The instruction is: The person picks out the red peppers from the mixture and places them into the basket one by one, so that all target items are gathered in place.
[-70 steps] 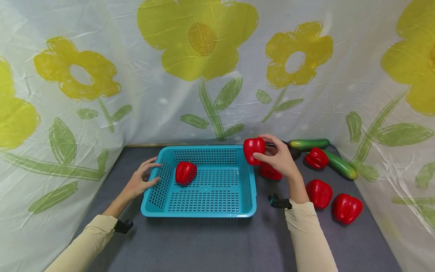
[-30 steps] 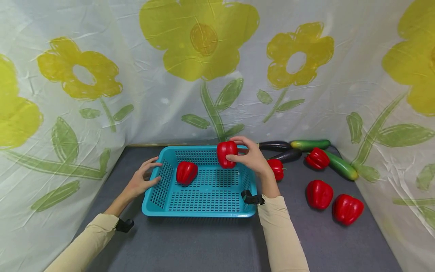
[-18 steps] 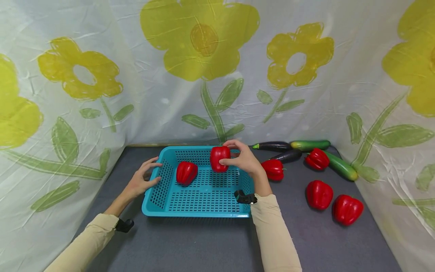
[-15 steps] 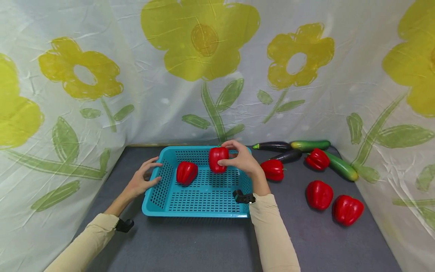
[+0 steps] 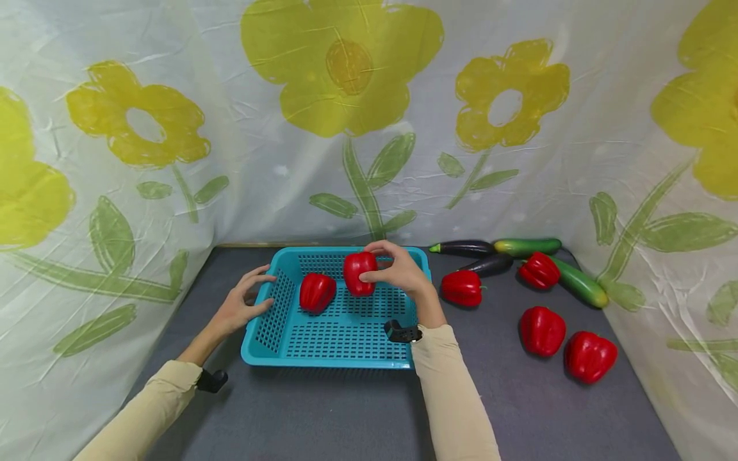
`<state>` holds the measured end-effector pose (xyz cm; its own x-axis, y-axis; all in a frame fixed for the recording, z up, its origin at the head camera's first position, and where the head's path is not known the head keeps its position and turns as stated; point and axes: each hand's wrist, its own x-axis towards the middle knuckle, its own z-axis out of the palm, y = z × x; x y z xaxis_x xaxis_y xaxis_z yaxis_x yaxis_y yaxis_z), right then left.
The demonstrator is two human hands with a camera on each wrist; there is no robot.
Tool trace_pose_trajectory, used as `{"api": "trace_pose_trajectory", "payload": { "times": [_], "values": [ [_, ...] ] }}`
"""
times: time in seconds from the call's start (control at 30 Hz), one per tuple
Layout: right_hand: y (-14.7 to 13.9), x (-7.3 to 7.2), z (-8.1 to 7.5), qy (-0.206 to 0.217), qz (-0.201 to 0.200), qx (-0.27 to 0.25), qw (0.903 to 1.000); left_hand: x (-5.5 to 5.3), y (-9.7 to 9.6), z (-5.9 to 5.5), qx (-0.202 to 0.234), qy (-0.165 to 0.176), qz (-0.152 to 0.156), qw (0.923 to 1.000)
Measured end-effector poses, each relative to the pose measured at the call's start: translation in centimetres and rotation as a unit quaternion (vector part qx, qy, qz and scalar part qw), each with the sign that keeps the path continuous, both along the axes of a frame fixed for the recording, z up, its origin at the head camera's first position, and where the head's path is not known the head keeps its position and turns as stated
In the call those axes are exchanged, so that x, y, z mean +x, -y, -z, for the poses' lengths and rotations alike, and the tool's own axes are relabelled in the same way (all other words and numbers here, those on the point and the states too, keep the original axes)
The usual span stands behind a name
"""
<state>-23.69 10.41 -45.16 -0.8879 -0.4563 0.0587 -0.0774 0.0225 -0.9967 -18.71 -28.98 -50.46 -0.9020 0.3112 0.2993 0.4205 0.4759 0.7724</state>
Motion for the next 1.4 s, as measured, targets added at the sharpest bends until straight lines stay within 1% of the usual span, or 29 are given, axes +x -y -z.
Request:
{"api": "trace_pose_trajectory", "payload": {
  "times": [0.07, 0.13, 0.17, 0.3, 0.37, 0.43, 0.57, 0.7, 0.97, 1.13, 1.27, 1.4],
  "values": [
    [0.2, 0.0, 0.1, 0.003, 0.002, 0.002, 1.0, -0.1, 0.0, 0.0, 0.0, 0.003, 0.0, 1.0],
    [0.4, 0.0, 0.0, 0.011, 0.005, 0.002, 0.9999, 0.3, -0.5, -0.9, -0.002, 0.009, 0.001, 1.0],
    [0.5, 0.0, 0.1, 0.017, 0.007, 0.002, 0.9998, 0.4, -0.6, -1.1, -0.001, 0.01, 0.001, 0.9999],
    [0.8, -0.3, 0.6, 0.032, 0.011, -0.004, 0.9994, 0.4, -0.9, -1.4, -0.001, 0.006, 0.001, 1.0],
    [0.8, -0.5, 1.0, 0.034, 0.01, -0.007, 0.9993, 0.0, -0.5, -0.5, 0.001, 0.0, 0.002, 1.0],
    [1.0, -0.7, 1.3, 0.033, 0.007, -0.005, 0.9994, -0.1, -0.3, -0.3, 0.001, -0.002, 0.004, 1.0],
    [1.2, -0.7, 1.4, 0.032, 0.002, 0.003, 0.9995, -0.1, -0.2, -0.3, 0.005, -0.001, 0.007, 1.0],
    [1.6, -0.8, 1.5, 0.03, 0.005, 0.02, 0.9994, -0.1, -0.2, -0.3, 0.0, 0.002, 0.004, 1.0],
    [2.0, -1.1, 2.6, 0.041, 0.02, 0.044, 0.998, -0.2, -0.2, 0.1, -0.002, -0.004, -0.008, 1.0],
    [2.2, -1.1, 3.1, 0.043, 0.022, 0.048, 0.9977, -0.1, -0.1, 0.0, -0.007, -0.002, -0.007, 1.0],
    [2.3, -1.1, 3.4, 0.038, 0.023, 0.056, 0.9974, 0.0, 0.0, 0.0, -0.002, 0.0, -0.003, 1.0],
    [2.5, -1.1, 3.6, 0.042, 0.028, 0.065, 0.9966, 0.1, 0.0, 0.0, -0.001, 0.005, -0.002, 1.0]
  ]
}}
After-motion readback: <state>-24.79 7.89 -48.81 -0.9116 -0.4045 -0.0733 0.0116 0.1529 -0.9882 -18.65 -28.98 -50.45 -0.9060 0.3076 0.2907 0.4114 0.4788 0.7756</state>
